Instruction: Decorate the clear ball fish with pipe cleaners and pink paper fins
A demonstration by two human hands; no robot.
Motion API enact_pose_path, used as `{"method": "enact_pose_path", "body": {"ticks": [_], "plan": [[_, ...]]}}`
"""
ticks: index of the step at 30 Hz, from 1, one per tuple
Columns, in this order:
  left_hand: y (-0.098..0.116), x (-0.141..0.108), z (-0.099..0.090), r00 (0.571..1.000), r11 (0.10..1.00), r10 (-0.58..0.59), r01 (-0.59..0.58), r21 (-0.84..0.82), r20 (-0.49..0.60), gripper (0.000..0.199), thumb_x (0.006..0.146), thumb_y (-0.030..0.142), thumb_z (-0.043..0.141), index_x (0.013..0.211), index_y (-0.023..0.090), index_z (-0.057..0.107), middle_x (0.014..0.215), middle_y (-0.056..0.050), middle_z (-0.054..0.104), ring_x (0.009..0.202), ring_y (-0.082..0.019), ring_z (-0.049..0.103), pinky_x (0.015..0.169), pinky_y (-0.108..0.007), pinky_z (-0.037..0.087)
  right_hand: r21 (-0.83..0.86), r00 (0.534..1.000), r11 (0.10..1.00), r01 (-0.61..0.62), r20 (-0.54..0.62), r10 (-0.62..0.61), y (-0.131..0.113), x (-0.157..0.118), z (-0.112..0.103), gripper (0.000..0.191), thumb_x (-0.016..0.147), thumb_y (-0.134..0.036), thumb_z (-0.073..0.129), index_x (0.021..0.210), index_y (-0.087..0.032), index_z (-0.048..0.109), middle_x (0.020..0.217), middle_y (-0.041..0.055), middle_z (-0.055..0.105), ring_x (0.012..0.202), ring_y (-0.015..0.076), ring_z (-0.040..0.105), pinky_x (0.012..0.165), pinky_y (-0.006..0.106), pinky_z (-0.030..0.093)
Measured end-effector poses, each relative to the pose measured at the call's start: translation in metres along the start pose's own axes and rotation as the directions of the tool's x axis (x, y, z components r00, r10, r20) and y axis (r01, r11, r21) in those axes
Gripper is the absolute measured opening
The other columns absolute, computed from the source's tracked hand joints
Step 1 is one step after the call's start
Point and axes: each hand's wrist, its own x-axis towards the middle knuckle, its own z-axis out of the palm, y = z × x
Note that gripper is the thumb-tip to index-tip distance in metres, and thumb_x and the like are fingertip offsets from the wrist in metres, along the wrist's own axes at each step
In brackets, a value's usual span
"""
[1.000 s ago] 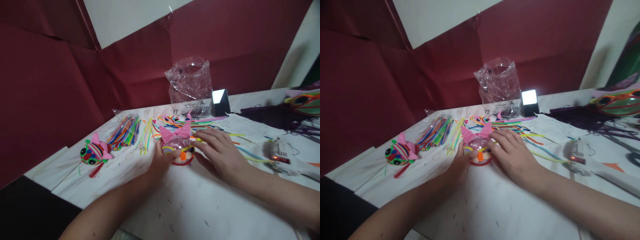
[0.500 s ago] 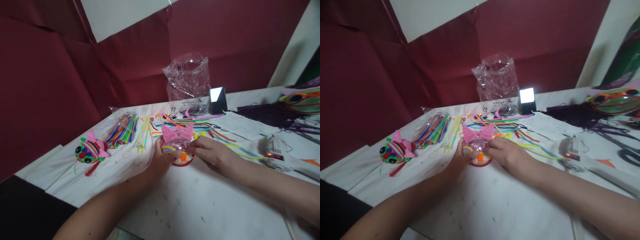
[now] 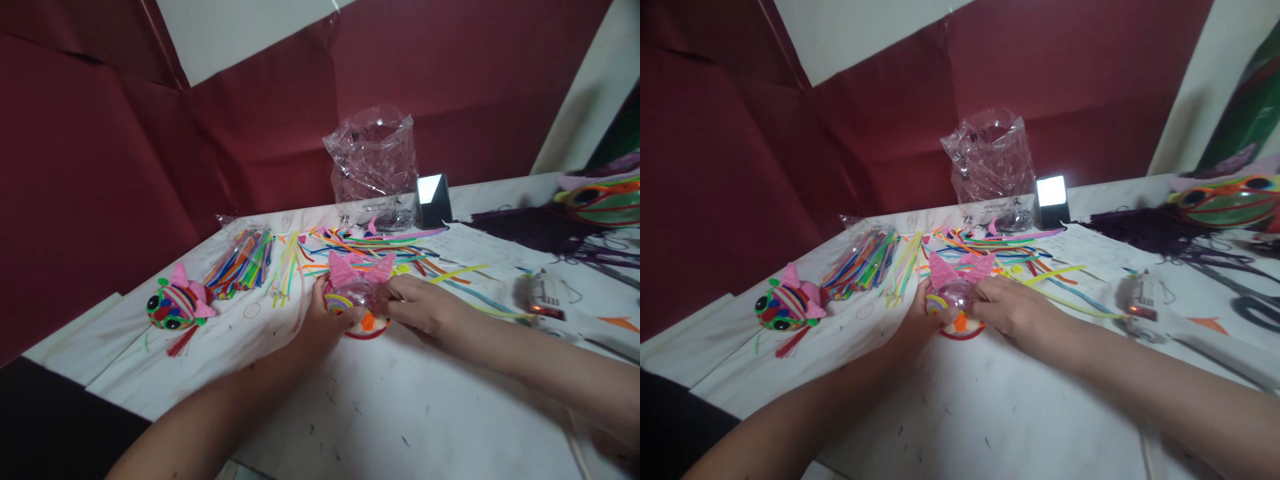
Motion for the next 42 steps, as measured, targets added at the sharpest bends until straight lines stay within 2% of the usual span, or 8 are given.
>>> {"method": "enact_pose_path", "body": {"ticks": [4,9,15,17,21,29,35,42], "plan": [[0.001,-0.002,0.001,1.000,1.000,0.015,-0.015,0.008,0.026,0.094,0.051,0.017,0.083,0.135,0.020,0.039,0.121,-0.012,0.064,0.103,-0.025,0.064,0.088,-0.035,0.051,0.044,0.993,0.993,0.108,-0.054,-0.106,0.005,0.000,0.000,0.025,0.097,-0.014,0.040,0.081,-0.019,0.059,0.079,0.0060,0.058,0.073,0.0174,0.051,0.064,0.028,0.038],[-0.004,0.003,-0.003,1.000,0.999,-0.007,0.008,-0.048,0.027,0.090,0.058,0.021,0.082,0.136,0.024,0.039,0.120,-0.009,0.065,0.102,-0.024,0.065,0.089,-0.035,0.050,0.073,0.993,0.990,0.118,-0.023,-0.117,0.010,0.000,-0.004,0.024,0.097,-0.011,0.040,0.083,-0.017,0.060,0.079,0.0062,0.056,0.071,0.0162,0.050,0.063,0.026,0.039],[-0.009,0.006,-0.008,1.000,0.997,0.009,-0.007,-0.074,0.021,0.081,0.061,0.025,0.082,0.132,0.026,0.044,0.111,-0.006,0.068,0.094,-0.021,0.066,0.087,-0.034,0.050,-0.057,0.990,0.989,0.138,-0.003,-0.138,0.009,0.000,-0.011,0.029,0.093,-0.004,0.036,0.093,-0.016,0.062,0.086,0.0095,0.060,0.079,0.0196,0.053,0.068,0.029,0.042],[-0.010,0.006,-0.007,1.000,0.996,0.010,-0.008,-0.092,0.027,0.082,0.060,0.025,0.082,0.133,0.025,0.043,0.110,-0.007,0.068,0.092,-0.021,0.066,0.086,-0.035,0.051,-0.083,0.988,0.985,0.151,-0.007,-0.152,0.007,0.001,-0.013,0.029,0.093,-0.004,0.035,0.089,-0.016,0.062,0.083,0.0086,0.059,0.076,0.0193,0.052,0.067,0.029,0.041],[-0.010,0.005,-0.005,0.999,0.995,0.038,-0.034,-0.099,0.038,0.085,0.059,0.024,0.082,0.133,0.025,0.041,0.117,-0.008,0.065,0.097,-0.022,0.065,0.088,-0.035,0.051,-0.055,0.991,0.991,0.118,-0.057,-0.121,0.009,0.001,-0.007,0.026,0.095,-0.008,0.037,0.082,-0.018,0.058,0.080,0.0065,0.057,0.072,0.0179,0.050,0.064,0.028,0.041],[-0.009,0.005,-0.004,0.999,0.997,0.036,-0.034,-0.063,0.028,0.085,0.060,0.022,0.080,0.135,0.023,0.039,0.118,-0.009,0.064,0.096,-0.021,0.065,0.088,-0.036,0.050,0.050,0.999,0.999,0.019,-0.051,-0.017,0.014,-0.001,0.011,0.020,0.095,-0.012,0.043,0.082,-0.018,0.057,0.081,0.0081,0.059,0.074,0.0182,0.054,0.064,0.030,0.045],[-0.008,0.005,-0.005,0.996,0.997,0.057,-0.052,-0.057,0.074,0.081,0.062,0.022,0.078,0.134,0.023,0.040,0.113,-0.009,0.066,0.094,-0.022,0.066,0.085,-0.036,0.052,0.029,0.994,0.999,0.031,-0.109,-0.027,0.011,0.001,0.006,0.021,0.098,-0.018,0.043,0.086,-0.018,0.059,0.081,0.0079,0.062,0.076,0.0182,0.057,0.066,0.030,0.047],[-0.009,0.004,-0.005,0.994,0.994,0.066,-0.058,-0.096,0.082,0.082,0.061,0.024,0.080,0.133,0.022,0.041,0.112,-0.009,0.067,0.093,-0.022,0.066,0.086,-0.035,0.052,-0.100,0.989,0.994,0.053,-0.134,-0.066,0.010,0.004,-0.003,0.023,0.098,-0.019,0.043,0.086,-0.019,0.063,0.085,0.0084,0.063,0.078,0.0194,0.054,0.068,0.033,0.042]]}}
